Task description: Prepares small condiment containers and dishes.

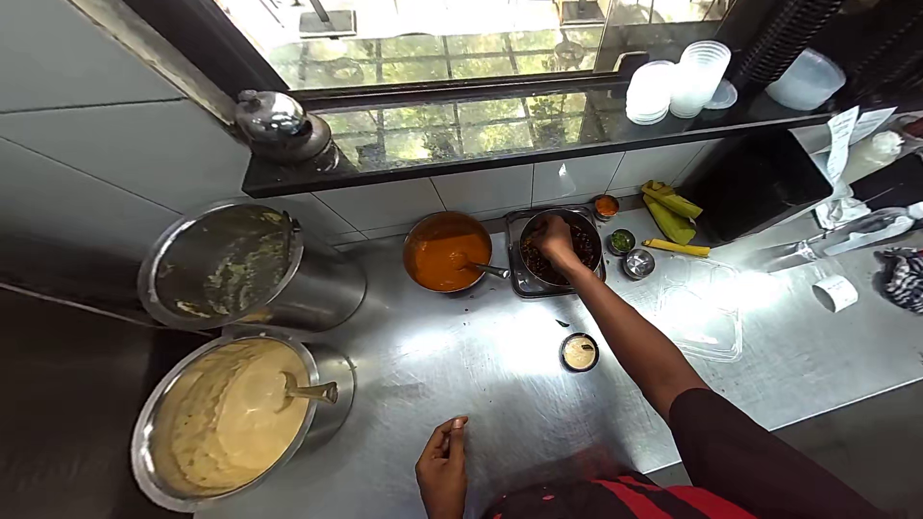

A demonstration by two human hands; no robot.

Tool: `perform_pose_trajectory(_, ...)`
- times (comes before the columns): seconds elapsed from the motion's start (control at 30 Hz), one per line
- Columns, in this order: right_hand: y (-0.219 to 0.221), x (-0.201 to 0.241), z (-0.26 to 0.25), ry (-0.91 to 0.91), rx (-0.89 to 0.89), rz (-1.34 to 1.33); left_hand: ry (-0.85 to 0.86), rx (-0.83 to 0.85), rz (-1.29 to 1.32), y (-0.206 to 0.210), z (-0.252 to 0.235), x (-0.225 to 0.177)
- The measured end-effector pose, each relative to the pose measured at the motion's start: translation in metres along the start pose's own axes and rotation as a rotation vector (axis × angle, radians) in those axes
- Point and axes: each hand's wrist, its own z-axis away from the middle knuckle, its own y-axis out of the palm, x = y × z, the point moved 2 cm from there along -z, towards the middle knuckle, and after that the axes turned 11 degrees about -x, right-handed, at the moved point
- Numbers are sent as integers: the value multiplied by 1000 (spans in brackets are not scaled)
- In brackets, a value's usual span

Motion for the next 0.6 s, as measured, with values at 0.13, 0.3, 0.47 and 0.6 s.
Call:
perform_pose_trajectory(0.13,5,-5,-2,117,21,-155,18,3,-22,-3,-6,0)
perform_pose_trajectory(0.3,10,-7,-1,155,0,-185,15,-19,-4,-5,-10,0)
perform_pose_trajectory(0.47,11,-9,0,151,-1,-126,-4,-31,0,-7,-7,-1)
perform_pose_trajectory(0.6,10,-8,4,84,-1,-21,-12,-36,1,-8,-5,0)
